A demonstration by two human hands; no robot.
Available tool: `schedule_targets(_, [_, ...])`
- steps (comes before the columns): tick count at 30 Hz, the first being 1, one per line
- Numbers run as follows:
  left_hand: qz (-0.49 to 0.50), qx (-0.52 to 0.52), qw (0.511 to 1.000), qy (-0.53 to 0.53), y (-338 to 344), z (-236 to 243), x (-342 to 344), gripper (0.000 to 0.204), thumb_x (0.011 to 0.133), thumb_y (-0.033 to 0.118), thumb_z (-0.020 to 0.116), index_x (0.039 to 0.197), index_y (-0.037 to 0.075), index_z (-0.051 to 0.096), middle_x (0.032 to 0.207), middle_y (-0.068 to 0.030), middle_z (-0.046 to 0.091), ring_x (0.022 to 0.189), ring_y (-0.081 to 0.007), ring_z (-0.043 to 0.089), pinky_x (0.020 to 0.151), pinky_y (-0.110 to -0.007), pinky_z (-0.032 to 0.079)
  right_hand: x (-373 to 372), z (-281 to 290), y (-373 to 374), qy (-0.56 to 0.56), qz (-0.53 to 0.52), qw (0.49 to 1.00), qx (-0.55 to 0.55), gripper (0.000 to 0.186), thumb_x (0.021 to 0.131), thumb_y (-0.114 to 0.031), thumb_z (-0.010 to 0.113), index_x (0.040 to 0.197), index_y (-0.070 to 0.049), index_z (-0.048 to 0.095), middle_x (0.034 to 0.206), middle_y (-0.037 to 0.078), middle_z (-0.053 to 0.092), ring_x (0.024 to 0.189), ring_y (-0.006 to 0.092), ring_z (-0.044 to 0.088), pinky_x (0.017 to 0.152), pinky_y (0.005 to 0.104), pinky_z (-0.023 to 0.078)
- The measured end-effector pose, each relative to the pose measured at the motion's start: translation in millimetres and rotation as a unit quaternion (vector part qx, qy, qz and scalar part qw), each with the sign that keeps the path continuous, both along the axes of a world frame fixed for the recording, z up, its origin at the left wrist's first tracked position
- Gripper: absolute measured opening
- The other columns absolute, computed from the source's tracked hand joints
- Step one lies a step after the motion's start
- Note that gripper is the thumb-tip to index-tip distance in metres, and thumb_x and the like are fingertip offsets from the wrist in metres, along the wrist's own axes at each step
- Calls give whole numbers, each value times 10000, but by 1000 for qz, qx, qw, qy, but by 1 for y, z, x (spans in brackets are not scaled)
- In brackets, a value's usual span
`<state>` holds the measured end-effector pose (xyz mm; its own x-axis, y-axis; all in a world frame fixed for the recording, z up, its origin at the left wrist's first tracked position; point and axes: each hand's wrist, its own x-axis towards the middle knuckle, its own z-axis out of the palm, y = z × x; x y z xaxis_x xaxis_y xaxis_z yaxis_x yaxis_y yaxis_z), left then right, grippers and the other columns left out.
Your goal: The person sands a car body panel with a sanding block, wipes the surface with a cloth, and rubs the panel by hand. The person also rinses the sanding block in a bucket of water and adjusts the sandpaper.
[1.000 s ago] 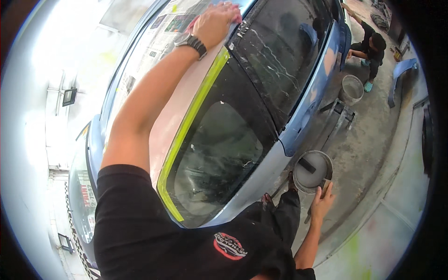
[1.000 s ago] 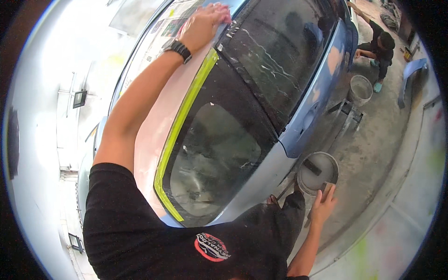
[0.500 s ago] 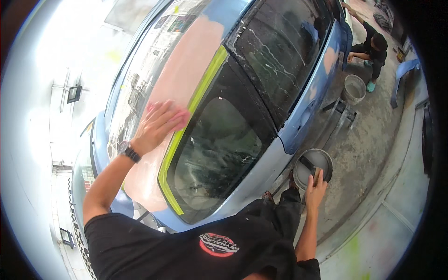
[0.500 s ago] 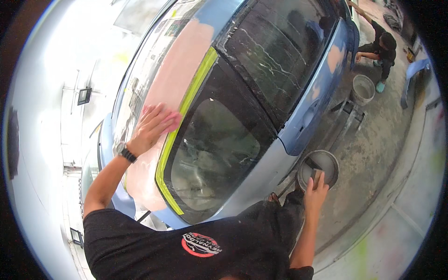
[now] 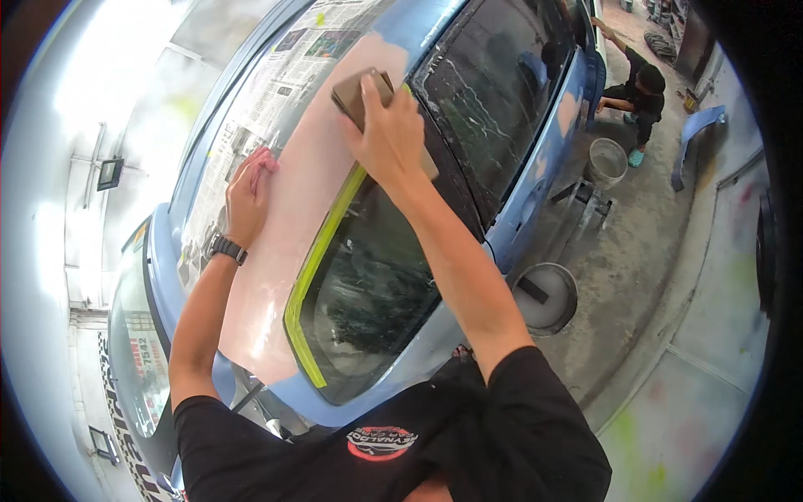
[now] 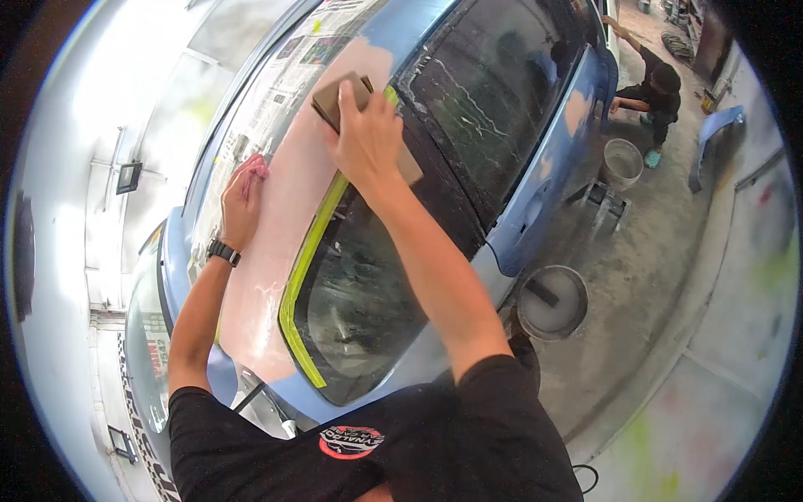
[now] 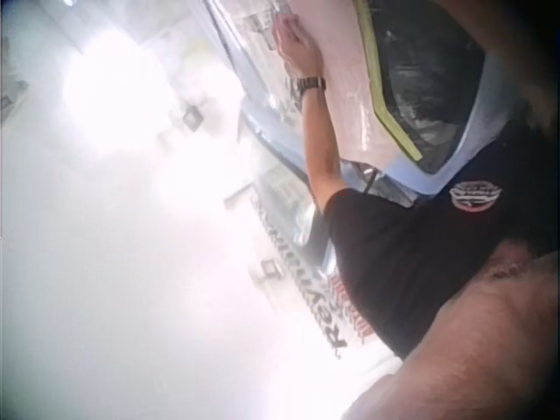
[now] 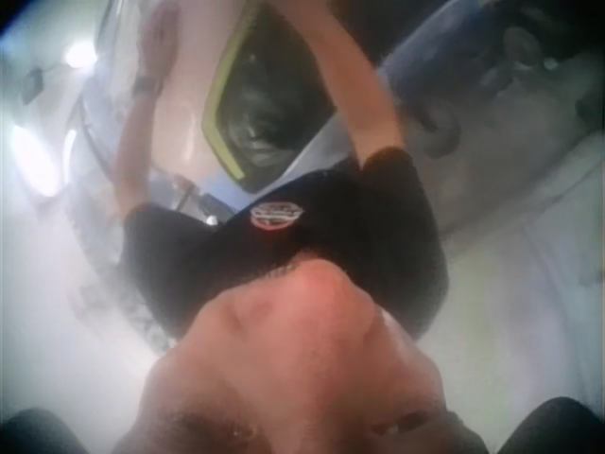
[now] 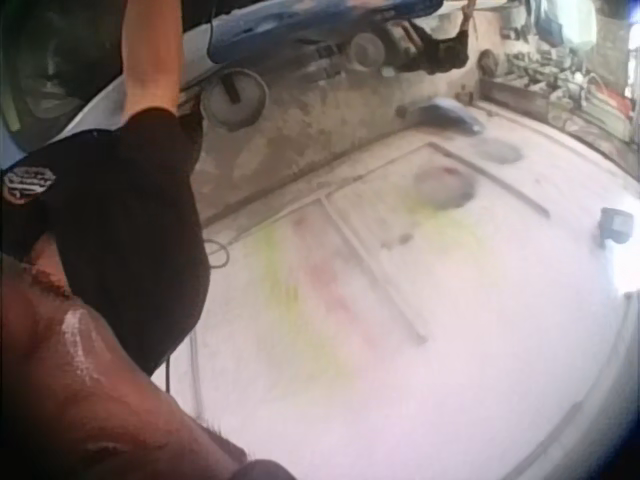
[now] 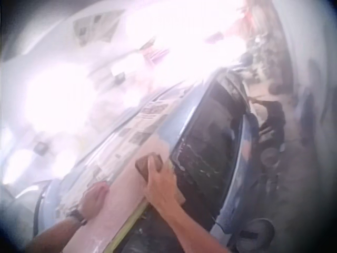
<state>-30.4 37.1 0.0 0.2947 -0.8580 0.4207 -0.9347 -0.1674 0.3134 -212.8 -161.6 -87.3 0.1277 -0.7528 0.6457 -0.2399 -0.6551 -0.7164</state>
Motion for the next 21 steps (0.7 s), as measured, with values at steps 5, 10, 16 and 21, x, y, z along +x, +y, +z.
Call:
schedule_targets(5, [19,-12,998,-53,12,3,11,221,998,-35,604,1162,-9,749,1344,-186,723,1324,-339,657,1146,-440,482,24,-25,63,65,5,998,-24,821,852,-477,832,1528,-105,552,1114,229,595,997,405,610,766,502,497])
schedule_targets(10, [-3,-33,999,-29,-5,3,-1,208,1004,-1,616,1161,-2,752,1337,-194,722,1333,-346,644,1131,-441,484,23,-7,-41,85,-76,991,-62,730,928,-490,746,1513,-95,561,1180,275,602,1041,473,618,827,568,533])
schedule_targets(16, [3,-22,996,-86,-2,6,0,192,1011,35,634,1159,3,752,1330,-180,725,1259,-366,660,1094,-454,501,40,-5,-51,105,-82,991,-1,744,951,-520,705,1516,-67,537,1205,285,596,1100,446,612,873,579,512])
schedule_targets(21, [1,-26,996,-82,12,9,4,173,1015,41,630,1136,6,748,1330,-179,724,1261,-365,652,1087,-460,505,30,-21,46,100,19,993,-52,823,915,-505,740,1575,-75,499,1209,286,581,1083,463,591,859,587,488])
